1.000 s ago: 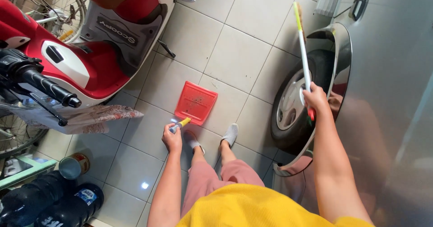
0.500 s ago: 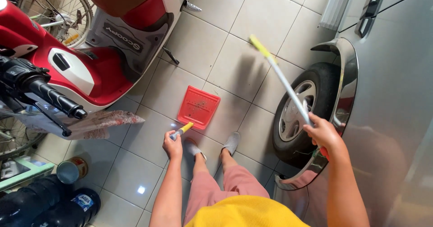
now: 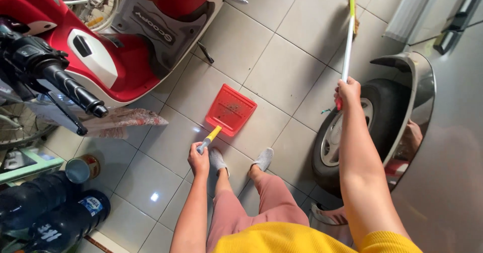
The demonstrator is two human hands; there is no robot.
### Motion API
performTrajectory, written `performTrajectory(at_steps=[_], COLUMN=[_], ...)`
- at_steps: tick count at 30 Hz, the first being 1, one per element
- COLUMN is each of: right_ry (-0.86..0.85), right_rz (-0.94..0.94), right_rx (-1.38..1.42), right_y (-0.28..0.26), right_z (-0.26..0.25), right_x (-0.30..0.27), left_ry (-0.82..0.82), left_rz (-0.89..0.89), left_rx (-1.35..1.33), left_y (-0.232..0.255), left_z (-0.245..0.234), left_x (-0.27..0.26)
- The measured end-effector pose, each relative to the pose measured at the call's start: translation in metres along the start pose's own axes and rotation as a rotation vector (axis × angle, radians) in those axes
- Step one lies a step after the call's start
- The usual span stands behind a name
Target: Sweeping a tiled floor using a broom and collecting the debris into a dustpan.
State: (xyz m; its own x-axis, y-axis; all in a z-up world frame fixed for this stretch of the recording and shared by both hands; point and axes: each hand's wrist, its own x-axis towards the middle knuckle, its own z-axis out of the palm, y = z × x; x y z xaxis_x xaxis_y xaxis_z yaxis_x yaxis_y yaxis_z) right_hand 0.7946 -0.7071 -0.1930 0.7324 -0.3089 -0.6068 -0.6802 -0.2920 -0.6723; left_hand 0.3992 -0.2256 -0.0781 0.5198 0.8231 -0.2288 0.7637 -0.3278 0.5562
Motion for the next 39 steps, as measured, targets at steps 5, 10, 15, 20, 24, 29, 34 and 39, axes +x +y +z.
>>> performTrajectory(at_steps=[5,10,15,20,24,29,34,39], right_ry=[0.288,0.247,0.066,-0.094,-0.277,-0.367,-0.584,-0.592], right_rz=[-0.05,-0.038,-0.142,-0.251,-0.342,-0.141,-0.31,-0.183], right_rx=[-0.094,-0.072,-0.348,-0.674,-0.87,-0.793,-1.206,-1.057], right_y=[-0.038,0.001,-0.005,-0.055,-0.088,-0.095,-0.096,-0.137], right_z=[0.082,0.066,0.046,0.071,0.071,0.067,0.024,-0.061], right_x=[0.007,0.098,0.078,0.009,-0.059,-0.162,-0.248,-0.333], left_ry=[0.017,-0.004,0.015,0.02,0.005,-0.04,-0.081,-0.214], left_rz=[-0.009,-0.046,-0.046,-0.02,-0.007,-0.024,-0.011,-0.021], left_rx=[-0.013,-0.035,-0.051,-0.054,-0.035,-0.042,-0.032,0.086], left_y=[-0.005,-0.006,-0.01,-0.006,-0.013,-0.012,-0.022,-0.018], left_z=[0.003,0.003,0.012,0.014,0.014,0.008,0.006,-0.018], left_x=[0.006,0.018,0.026,0.03,0.032,0.03,0.027,0.031])
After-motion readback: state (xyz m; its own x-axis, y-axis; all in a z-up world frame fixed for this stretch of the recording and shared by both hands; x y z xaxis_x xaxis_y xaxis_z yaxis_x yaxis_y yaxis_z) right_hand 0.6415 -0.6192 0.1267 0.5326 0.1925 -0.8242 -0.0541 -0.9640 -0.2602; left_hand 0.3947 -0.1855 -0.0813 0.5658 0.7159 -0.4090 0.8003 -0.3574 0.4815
